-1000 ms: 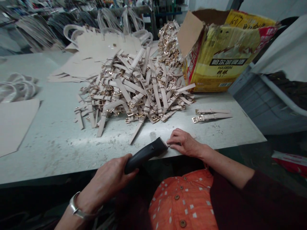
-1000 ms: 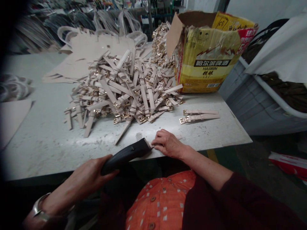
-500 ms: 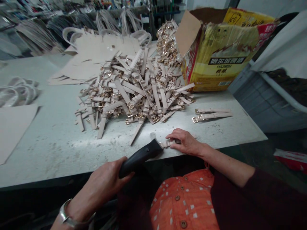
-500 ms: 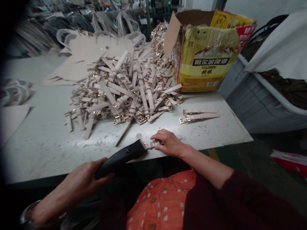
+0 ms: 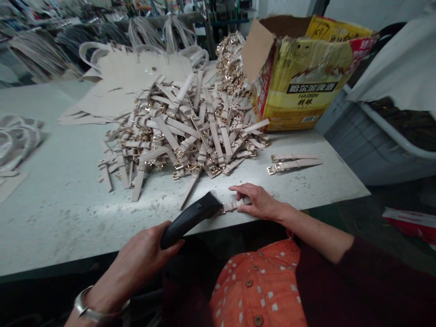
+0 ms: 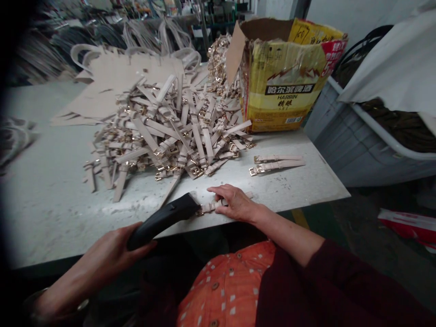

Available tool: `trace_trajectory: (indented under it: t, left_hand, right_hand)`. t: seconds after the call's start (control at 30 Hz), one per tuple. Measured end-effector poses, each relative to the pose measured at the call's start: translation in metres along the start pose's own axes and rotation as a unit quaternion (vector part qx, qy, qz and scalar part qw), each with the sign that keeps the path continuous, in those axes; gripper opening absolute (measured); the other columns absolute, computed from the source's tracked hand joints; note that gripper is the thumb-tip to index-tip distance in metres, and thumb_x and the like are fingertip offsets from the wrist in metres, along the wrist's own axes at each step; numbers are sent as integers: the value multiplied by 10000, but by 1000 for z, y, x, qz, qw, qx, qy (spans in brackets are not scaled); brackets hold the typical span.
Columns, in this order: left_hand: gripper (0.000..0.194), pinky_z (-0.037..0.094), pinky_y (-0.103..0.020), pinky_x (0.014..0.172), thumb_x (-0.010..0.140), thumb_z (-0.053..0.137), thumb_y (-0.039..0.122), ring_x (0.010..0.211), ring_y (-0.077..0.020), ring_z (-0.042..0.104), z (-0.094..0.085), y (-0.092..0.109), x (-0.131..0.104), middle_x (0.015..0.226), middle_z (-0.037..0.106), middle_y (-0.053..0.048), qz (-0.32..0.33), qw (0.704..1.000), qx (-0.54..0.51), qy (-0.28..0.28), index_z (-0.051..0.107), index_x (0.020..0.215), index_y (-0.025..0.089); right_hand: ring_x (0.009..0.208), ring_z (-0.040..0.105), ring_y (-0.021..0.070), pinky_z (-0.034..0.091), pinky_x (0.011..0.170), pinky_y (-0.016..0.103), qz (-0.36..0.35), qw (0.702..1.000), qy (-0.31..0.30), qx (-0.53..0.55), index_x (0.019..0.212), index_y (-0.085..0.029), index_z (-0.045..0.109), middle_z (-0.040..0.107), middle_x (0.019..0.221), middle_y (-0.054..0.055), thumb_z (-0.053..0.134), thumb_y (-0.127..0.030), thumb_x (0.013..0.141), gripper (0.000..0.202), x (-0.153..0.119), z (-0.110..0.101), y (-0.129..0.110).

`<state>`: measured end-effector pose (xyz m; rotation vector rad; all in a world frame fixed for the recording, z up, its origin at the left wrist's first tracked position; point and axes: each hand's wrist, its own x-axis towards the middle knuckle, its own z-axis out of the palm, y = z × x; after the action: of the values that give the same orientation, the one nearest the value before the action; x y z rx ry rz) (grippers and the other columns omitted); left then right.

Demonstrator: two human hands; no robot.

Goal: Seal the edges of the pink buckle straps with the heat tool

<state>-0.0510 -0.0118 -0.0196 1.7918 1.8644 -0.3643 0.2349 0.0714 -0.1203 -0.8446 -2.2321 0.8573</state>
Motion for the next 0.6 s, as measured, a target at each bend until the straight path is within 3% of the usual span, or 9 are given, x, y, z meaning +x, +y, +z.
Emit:
trace_trajectory:
  t: [0.1, 0.3, 0.4, 0.5, 0.6]
  left_hand:
    - [270, 359, -242, 598, 786, 472, 460, 691, -178, 620, 1, 0, -3, 718, 666, -1, 7, 1000, -6, -8, 586, 873, 232]
    - [243, 366, -236, 604, 772, 487, 428, 730, -185, 634, 12, 27, 14, 748, 681, 0, 38, 999, -31, 11, 595, 881, 240]
    - [265, 367, -234, 589, 773, 482, 441, 701, -181, 635, 10, 34, 19, 728, 682, 5, 36, 998, -39, 16, 594, 896, 235]
    - [295, 379, -235, 583, 784, 463, 468, 666, -176, 635, 7, 30, 15, 708, 684, 8, 30, 998, -46, 8, 597, 896, 229]
    - [309, 399, -243, 584, 783, 448, 495, 647, -180, 642, 12, 16, 5, 686, 689, 7, 12, 999, -48, 4, 598, 855, 235]
  right_hand:
    - [860, 551, 194, 443, 807, 330, -4, 1000, -1, 1, 1247, -160, 506, 619, 888, 44, 732, -109, 670, 622, 0, 0, 1]
    - [848, 547, 181, 444, 793, 300, -13, 1000, -2, -3, 1264, -141, 492, 614, 910, 60, 694, -145, 734, 567, 2, 1, 0]
    - [867, 546, 191, 450, 788, 298, -7, 1000, -10, -12, 1303, -94, 451, 610, 968, 97, 718, -172, 718, 647, 5, 2, -1]
    - [845, 549, 180, 449, 787, 293, -4, 1000, -10, -11, 1328, -128, 433, 616, 928, 60, 735, -129, 681, 714, 6, -4, -4]
    - [829, 550, 171, 447, 783, 299, 15, 999, 32, -24, 1319, -191, 455, 609, 886, 27, 725, -118, 690, 689, 3, -32, -9]
